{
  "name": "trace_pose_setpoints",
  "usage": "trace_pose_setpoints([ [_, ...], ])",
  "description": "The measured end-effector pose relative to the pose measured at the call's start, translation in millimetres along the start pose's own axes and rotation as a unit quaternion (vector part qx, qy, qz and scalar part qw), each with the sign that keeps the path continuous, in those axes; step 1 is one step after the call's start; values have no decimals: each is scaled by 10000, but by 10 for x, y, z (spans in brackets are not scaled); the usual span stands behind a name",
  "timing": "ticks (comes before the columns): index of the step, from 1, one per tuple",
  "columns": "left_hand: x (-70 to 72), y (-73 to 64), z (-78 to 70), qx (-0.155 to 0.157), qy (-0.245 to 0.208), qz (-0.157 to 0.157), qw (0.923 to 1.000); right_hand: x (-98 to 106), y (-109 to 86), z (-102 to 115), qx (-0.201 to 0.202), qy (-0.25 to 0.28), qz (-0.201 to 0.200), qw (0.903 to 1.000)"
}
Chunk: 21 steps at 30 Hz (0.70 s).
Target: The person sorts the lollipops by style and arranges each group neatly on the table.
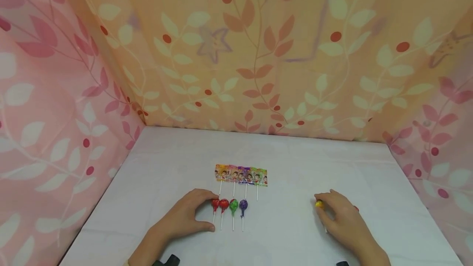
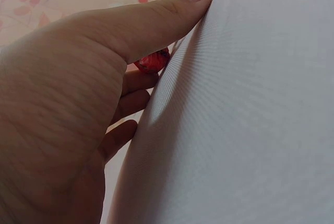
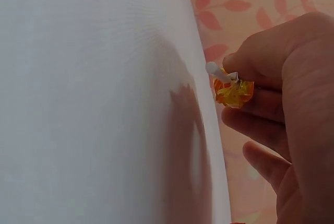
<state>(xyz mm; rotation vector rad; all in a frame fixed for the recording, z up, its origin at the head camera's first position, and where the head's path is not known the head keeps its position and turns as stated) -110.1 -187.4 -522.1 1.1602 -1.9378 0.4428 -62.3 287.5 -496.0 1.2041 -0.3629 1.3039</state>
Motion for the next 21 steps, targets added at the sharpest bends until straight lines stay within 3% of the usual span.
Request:
trace_pose_setpoints([
  [21,-14,6,16,-45,72,-2,10000,-246,190,318,587,99,91,9982],
])
Point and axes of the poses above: each hand's wrist, its own y-axis towards the middle knuckle, its own x-axis out of the back of the hand, z = x × y, the point moved 3 cm from there along y, towards the middle knuckle, and after that the axes turned 2 degrees about -z, right-handed, at the moved point
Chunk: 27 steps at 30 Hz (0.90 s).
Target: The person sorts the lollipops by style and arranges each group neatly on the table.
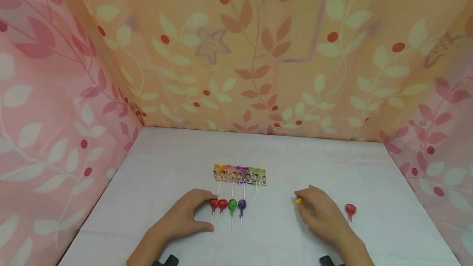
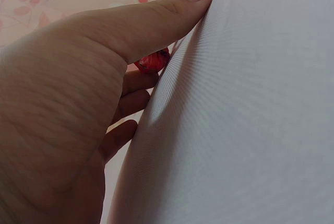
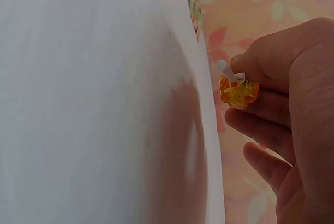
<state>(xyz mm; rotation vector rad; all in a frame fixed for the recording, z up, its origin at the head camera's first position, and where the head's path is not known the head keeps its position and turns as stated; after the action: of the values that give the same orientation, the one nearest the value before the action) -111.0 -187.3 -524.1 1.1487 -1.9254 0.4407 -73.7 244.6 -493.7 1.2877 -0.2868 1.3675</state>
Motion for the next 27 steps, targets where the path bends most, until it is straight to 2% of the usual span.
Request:
trace_pose_setpoints([
  [7,0,-4,5,-46,21,-3,10000,-132,70,72,68,80,139,9998],
  [16,-4,-10,6,22,14,12,10000,-218,180,246,322,64,117,9994],
  [27,4,-12,11,12,5,-34,10000,-377,280,444,392,210,382,9983],
])
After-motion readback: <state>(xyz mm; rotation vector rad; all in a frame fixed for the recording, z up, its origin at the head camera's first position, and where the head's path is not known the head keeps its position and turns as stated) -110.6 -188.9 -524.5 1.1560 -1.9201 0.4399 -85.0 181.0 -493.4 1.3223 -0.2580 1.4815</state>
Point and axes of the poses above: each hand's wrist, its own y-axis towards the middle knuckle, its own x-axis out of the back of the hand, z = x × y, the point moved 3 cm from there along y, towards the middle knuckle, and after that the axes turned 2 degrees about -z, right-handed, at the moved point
